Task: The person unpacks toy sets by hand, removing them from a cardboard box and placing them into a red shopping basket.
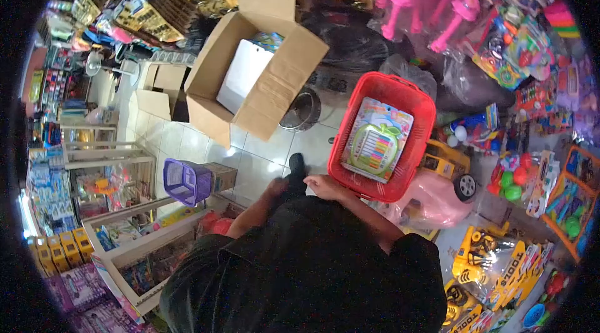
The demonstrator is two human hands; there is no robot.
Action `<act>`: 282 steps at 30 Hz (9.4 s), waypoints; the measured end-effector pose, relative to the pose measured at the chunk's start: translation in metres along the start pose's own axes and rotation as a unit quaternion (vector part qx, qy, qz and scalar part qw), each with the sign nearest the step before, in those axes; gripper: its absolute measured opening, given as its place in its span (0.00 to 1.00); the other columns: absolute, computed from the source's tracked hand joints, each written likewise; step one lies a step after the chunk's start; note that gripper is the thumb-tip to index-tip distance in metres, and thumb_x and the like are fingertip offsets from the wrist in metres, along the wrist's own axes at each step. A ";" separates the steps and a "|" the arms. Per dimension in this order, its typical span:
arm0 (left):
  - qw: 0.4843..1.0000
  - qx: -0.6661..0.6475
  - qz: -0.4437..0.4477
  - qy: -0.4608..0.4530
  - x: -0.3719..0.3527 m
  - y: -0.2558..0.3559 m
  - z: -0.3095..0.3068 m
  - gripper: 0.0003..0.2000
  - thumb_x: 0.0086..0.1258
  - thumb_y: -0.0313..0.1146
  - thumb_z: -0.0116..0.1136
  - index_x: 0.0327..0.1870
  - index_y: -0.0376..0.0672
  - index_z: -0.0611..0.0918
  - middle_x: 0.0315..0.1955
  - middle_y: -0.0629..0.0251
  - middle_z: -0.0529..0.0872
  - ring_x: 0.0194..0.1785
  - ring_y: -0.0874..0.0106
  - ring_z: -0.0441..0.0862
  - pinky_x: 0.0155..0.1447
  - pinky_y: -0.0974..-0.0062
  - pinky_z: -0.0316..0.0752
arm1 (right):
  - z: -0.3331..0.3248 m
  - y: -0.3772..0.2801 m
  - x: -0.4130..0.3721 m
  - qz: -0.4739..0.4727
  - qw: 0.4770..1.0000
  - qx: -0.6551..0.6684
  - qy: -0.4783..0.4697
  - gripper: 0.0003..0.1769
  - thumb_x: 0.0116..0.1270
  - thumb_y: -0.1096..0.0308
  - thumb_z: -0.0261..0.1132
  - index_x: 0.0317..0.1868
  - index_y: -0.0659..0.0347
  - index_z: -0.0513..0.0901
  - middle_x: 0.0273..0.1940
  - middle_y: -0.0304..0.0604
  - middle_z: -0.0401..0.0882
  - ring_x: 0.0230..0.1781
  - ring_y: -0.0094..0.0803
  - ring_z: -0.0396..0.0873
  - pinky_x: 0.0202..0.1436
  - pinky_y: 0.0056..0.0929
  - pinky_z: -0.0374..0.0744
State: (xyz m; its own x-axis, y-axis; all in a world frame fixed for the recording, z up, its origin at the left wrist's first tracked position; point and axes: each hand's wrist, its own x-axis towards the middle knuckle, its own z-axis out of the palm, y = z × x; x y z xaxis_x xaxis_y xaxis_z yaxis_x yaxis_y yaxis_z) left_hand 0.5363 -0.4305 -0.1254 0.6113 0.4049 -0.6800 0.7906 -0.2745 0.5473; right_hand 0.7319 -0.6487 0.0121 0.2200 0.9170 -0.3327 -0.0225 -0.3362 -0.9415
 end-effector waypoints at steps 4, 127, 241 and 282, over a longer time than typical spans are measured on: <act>0.977 -0.154 -0.141 -0.049 -0.009 -0.001 -0.025 0.18 0.68 0.47 0.54 0.41 0.37 0.82 0.28 0.54 0.85 0.36 0.63 0.84 0.43 0.63 0.77 | 0.021 0.028 0.016 0.098 0.986 -0.124 -0.058 0.23 0.69 0.54 0.56 0.55 0.62 0.78 0.41 0.51 0.83 0.44 0.36 0.81 0.52 0.32 0.76; 0.872 -0.253 0.415 -0.055 0.118 0.196 -0.492 0.21 0.74 0.26 0.45 0.66 0.36 0.63 0.57 0.56 0.74 0.60 0.68 0.71 0.64 0.70 0.65 | 0.043 -0.293 0.440 -0.054 0.865 0.257 0.428 0.31 0.75 0.41 0.41 0.56 0.61 0.72 0.53 0.44 0.73 0.56 0.30 0.69 0.58 0.31 0.67; 0.838 -0.068 0.449 -0.301 -0.038 0.380 -0.105 0.32 0.72 0.44 0.54 0.66 0.35 0.55 0.59 0.44 0.72 0.64 0.53 0.71 0.65 0.63 0.65 | 0.028 -0.151 -0.096 -0.073 0.594 0.339 0.726 0.38 0.62 0.66 0.49 0.74 0.56 0.52 0.68 0.48 0.62 0.65 0.41 0.65 0.69 0.38 0.64; 0.955 0.247 0.142 -0.084 0.067 0.320 0.119 0.45 0.66 0.48 0.49 0.70 0.27 0.39 0.55 0.30 0.73 0.59 0.42 0.73 0.65 0.53 0.66 | -0.139 0.139 -0.084 0.191 0.800 0.001 0.569 0.51 0.56 0.65 0.70 0.72 0.66 0.46 0.67 0.58 0.59 0.68 0.45 0.60 0.70 0.36 0.62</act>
State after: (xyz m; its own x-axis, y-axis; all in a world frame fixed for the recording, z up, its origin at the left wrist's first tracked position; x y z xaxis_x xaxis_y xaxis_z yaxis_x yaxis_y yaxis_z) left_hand 0.8345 -0.5953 -0.0539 0.7680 0.1181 -0.6294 0.4859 -0.7477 0.4526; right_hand 0.8457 -0.8021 -0.0830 0.9415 -0.0424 -0.3343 -0.3025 -0.5436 -0.7829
